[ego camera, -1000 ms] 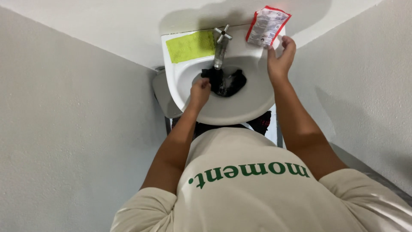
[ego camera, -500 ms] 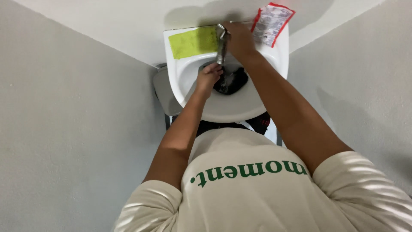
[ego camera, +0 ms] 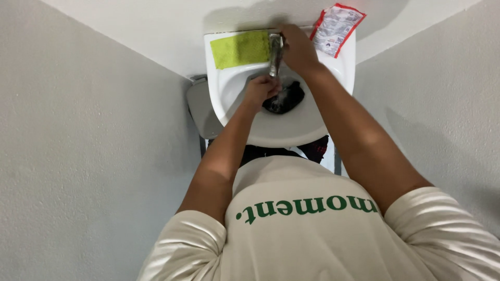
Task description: Hand wash a black piece of clothing in a sink using detergent.
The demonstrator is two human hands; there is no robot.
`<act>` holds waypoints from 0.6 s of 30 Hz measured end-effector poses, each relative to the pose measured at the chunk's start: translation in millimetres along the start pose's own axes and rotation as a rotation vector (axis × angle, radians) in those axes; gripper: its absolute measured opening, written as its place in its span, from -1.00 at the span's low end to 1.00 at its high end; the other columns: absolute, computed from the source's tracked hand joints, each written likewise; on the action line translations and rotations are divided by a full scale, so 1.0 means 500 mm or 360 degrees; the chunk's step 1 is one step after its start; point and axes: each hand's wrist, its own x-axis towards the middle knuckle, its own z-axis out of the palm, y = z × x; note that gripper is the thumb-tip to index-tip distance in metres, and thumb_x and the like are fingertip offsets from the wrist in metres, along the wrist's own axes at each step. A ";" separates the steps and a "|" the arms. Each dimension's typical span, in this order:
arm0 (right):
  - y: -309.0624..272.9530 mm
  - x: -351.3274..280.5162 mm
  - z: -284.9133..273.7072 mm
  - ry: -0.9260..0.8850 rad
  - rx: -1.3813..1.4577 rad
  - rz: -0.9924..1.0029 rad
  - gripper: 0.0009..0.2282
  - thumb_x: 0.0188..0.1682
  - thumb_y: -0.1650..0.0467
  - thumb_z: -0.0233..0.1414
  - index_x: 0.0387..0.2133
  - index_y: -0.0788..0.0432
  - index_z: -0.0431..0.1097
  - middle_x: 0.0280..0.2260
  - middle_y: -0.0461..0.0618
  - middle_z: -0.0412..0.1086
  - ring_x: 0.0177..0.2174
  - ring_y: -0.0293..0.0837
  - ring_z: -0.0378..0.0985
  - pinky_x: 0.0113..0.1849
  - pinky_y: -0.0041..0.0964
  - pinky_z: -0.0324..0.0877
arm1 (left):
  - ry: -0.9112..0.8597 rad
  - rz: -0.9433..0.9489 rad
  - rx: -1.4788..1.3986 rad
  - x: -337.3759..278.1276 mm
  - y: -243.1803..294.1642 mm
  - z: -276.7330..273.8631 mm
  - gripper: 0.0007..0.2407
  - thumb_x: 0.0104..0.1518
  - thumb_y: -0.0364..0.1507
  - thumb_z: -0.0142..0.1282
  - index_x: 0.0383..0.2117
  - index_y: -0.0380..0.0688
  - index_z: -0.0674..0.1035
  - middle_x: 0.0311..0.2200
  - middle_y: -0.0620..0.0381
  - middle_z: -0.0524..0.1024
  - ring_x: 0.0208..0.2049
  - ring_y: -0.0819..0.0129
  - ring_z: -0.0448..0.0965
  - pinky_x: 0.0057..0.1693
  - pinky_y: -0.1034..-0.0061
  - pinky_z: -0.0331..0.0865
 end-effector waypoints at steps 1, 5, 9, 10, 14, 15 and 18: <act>0.013 -0.024 0.016 0.0005 -0.0004 0.0009 -0.55 -0.11 0.65 0.04 0.11 0.28 0.31 0.05 0.17 0.38 0.02 0.16 0.43 0.00 -0.04 0.34 | -0.0008 -0.0006 0.0004 0.015 -0.006 -0.008 -0.95 0.21 -0.59 0.07 -0.29 -0.30 0.57 -0.22 -0.05 0.63 -0.29 0.24 0.66 -0.15 0.52 0.57; 0.040 -0.117 0.060 0.0187 0.0749 0.0737 -0.62 -0.02 0.60 0.01 0.07 0.11 0.24 -0.05 -0.01 0.35 -0.14 -0.12 0.47 -0.14 -0.28 0.47 | -0.0038 0.0039 0.0009 0.061 -0.033 -0.022 -0.91 0.12 -0.60 0.14 -0.32 -0.44 0.61 -0.48 -0.09 0.58 -0.56 0.26 0.54 -0.35 0.49 0.50; -0.006 -0.173 0.093 -0.0026 0.1420 0.1615 -0.74 0.02 0.30 0.10 -0.10 0.16 0.52 -0.21 0.18 0.54 -0.22 0.03 0.65 -0.24 -0.08 0.59 | 0.0135 0.0165 0.0532 0.038 -0.010 0.035 -0.79 0.05 -0.33 0.28 -0.65 -0.12 0.57 -0.66 0.11 0.44 -0.59 0.45 0.49 -0.46 0.55 0.52; 0.013 -0.185 0.113 -0.0020 0.1420 0.1615 -0.74 0.02 0.30 0.10 -0.10 0.16 0.52 -0.21 0.18 0.54 -0.22 0.03 0.65 -0.24 -0.08 0.59 | 0.0130 0.0165 0.0535 0.037 -0.011 0.035 -0.79 0.05 -0.33 0.28 -0.65 -0.12 0.57 -0.66 0.11 0.44 -0.59 0.45 0.49 -0.46 0.55 0.52; 0.019 -0.194 0.128 -0.0004 0.2221 0.1867 -0.79 0.06 0.27 0.06 -0.19 0.15 0.46 -0.30 0.02 0.38 -0.33 -0.03 0.46 -0.24 -0.04 0.48 | 0.0053 0.0261 0.0852 0.015 -0.023 0.045 -0.75 0.17 -0.24 0.11 -0.43 -0.19 0.56 -0.56 0.05 0.48 -0.49 0.31 0.51 -0.30 0.35 0.46; 0.002 -0.184 0.116 -0.0062 0.2372 0.1878 -0.83 0.05 0.25 0.05 -0.32 0.07 0.45 -0.46 -0.17 0.27 -0.50 -0.17 0.31 -0.36 -0.14 0.39 | 0.0006 0.0309 0.0855 0.006 -0.025 0.049 -0.78 0.19 -0.32 0.06 -0.27 -0.28 0.54 -0.43 -0.06 0.56 -0.33 0.15 0.62 -0.13 0.21 0.50; 0.024 -0.185 0.150 -0.0013 0.2454 0.1862 -0.83 -0.01 0.30 0.16 -0.47 0.12 0.40 -0.53 -0.10 0.23 -0.53 -0.10 0.27 -0.40 -0.12 0.29 | 0.0011 0.0383 0.0900 -0.057 0.019 0.057 -0.70 0.18 -0.24 0.13 -0.33 -0.33 0.56 -0.42 -0.15 0.56 -0.30 0.12 0.59 -0.11 0.17 0.48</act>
